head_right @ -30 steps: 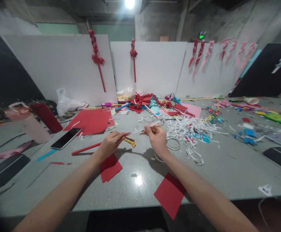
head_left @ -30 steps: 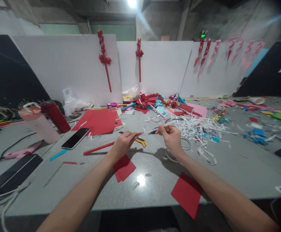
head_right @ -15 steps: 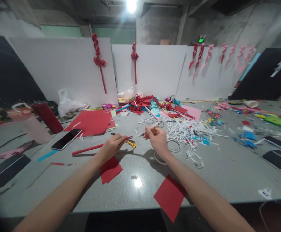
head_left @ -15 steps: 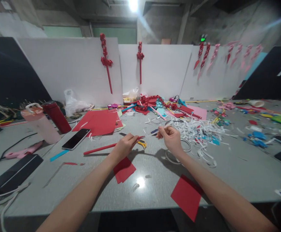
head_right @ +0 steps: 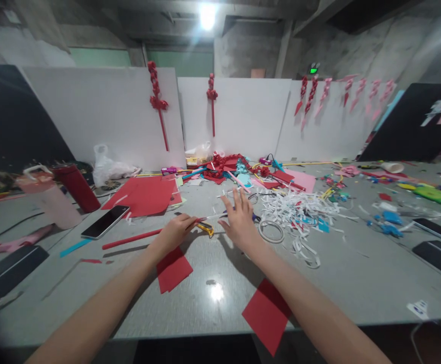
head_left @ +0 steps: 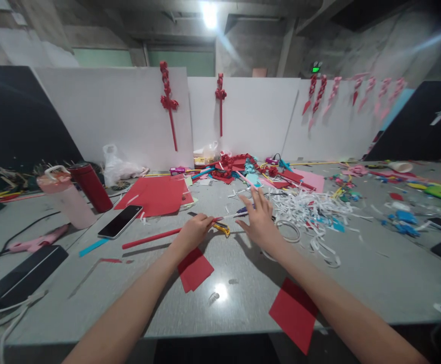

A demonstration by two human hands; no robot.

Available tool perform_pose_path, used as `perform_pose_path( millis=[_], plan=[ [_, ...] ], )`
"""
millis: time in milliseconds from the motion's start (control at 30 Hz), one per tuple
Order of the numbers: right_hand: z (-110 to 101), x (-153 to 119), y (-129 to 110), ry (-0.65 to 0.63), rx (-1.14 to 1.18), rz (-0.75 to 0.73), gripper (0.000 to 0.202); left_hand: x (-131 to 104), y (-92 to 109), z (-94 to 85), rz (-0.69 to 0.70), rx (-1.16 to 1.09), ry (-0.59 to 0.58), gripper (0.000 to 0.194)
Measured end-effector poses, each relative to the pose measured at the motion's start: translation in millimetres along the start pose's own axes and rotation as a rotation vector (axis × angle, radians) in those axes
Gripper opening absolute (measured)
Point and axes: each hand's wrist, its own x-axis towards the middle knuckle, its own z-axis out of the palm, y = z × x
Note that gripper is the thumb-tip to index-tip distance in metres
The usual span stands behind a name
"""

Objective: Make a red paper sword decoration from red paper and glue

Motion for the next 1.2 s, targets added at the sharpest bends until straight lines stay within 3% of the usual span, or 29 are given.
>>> perform_pose_path(
  millis=[133,333,500,1200],
  plan=[
    [2,-1,-9,-0.161,0.069,-0.162,0.044,1,8,-0.9,0.045,-0.028,0.014,0.024],
    [5,-4,-6,-0.180,0.207,-0.166,0.010,0,13,0.4,0.093,-0.072,0.040,0.023],
    [0,-4,-4,-0.127,0.233,-0.210,0.012,1,14,-1.3,0.105,-0.080,0.062,0.023],
    [-3,-4,-1,-0.238,0.091,-0.274,0.008,1,20,-5.4,0.172,0.022,0.007,0.019]
  ],
)
